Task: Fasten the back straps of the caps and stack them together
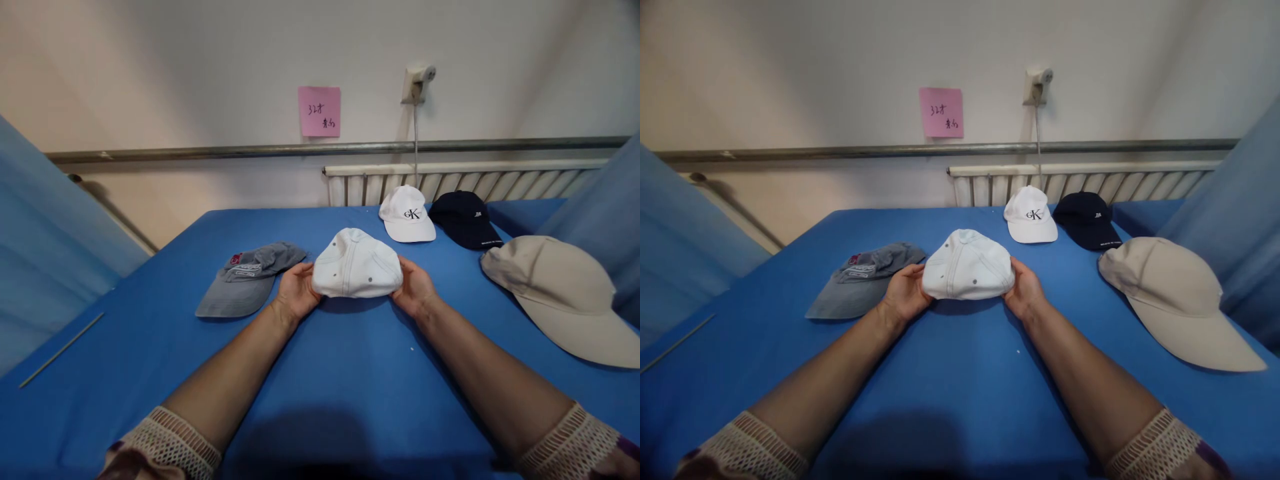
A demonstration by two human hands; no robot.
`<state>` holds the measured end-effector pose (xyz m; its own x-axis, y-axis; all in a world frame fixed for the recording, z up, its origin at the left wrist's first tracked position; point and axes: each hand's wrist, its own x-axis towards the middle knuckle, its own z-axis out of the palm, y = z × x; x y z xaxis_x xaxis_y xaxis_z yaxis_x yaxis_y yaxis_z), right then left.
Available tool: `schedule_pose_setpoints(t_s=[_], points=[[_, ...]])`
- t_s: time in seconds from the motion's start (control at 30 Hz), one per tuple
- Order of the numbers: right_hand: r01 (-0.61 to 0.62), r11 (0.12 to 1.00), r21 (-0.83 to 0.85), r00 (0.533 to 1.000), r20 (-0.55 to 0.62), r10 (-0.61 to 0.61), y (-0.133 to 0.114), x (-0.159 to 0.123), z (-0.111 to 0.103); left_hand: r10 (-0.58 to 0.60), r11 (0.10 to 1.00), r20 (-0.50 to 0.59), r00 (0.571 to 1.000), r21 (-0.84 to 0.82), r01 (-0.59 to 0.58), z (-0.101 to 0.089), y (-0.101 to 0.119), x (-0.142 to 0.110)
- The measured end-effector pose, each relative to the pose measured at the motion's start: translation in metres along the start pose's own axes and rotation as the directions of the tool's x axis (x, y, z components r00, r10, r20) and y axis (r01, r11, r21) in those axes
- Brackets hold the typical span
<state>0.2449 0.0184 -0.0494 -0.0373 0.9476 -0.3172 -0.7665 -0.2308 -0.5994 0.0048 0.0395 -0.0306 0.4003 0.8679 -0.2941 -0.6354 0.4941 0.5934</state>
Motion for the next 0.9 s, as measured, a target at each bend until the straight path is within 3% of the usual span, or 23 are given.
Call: schedule_pose_setpoints(t_s=[0.13, 0.3, 0.4, 0.53, 0.63, 0.7, 0.77, 0.83, 0.9], points=[[-0.025, 0.991, -0.132, 0.999, -0.026, 0.022, 0.006, 0.001, -0.001, -0.100, 0.993, 0.006, 0.995, 0.064, 0.099, 0.002, -0.006, 0.001], [0.017, 0.994, -0.105, 0.999, -0.039, -0.022, 0.008, 0.007, -0.005, 0.082, 0.997, 0.010, 0.997, 0.002, -0.082, -0.002, 0.001, 0.000], [0.092, 0.985, -0.148, 0.988, -0.110, -0.109, 0.009, 0.007, -0.006, 0.063, 0.998, -0.006, 0.998, 0.011, -0.063, -0.004, 0.008, -0.001], [0.034, 0.985, -0.168, 0.999, -0.006, -0.036, 0.010, 0.003, -0.004, -0.042, 0.994, -0.071, 0.997, 0.096, 0.049, -0.002, 0.006, 0.002], [0.008, 0.984, -0.176, 1.000, 0.006, -0.007, 0.011, 0.003, -0.005, 0.024, 0.975, -0.160, 0.987, 0.223, 0.013, -0.001, 0.002, 0.007], [0.041, 0.980, -0.195, 0.998, -0.034, -0.049, 0.013, 0.004, -0.007, 0.230, 0.909, -0.242, 0.942, 0.399, -0.120, -0.001, 0.003, 0.007], [0.093, 0.965, -0.244, 0.993, -0.054, -0.109, 0.017, 0.005, -0.009, 0.520, 0.735, -0.229, 0.823, 0.611, -0.294, -0.001, 0.005, 0.004], [0.134, 0.938, -0.320, 0.987, -0.047, -0.157, 0.020, 0.004, -0.009, 0.704, 0.516, -0.088, 0.705, 0.745, -0.422, 0.004, 0.009, -0.004], [0.152, 0.909, -0.387, 0.984, -0.031, -0.178, 0.023, 0.001, -0.008, 0.726, 0.369, 0.074, 0.684, 0.797, -0.478, 0.015, 0.010, -0.016]])
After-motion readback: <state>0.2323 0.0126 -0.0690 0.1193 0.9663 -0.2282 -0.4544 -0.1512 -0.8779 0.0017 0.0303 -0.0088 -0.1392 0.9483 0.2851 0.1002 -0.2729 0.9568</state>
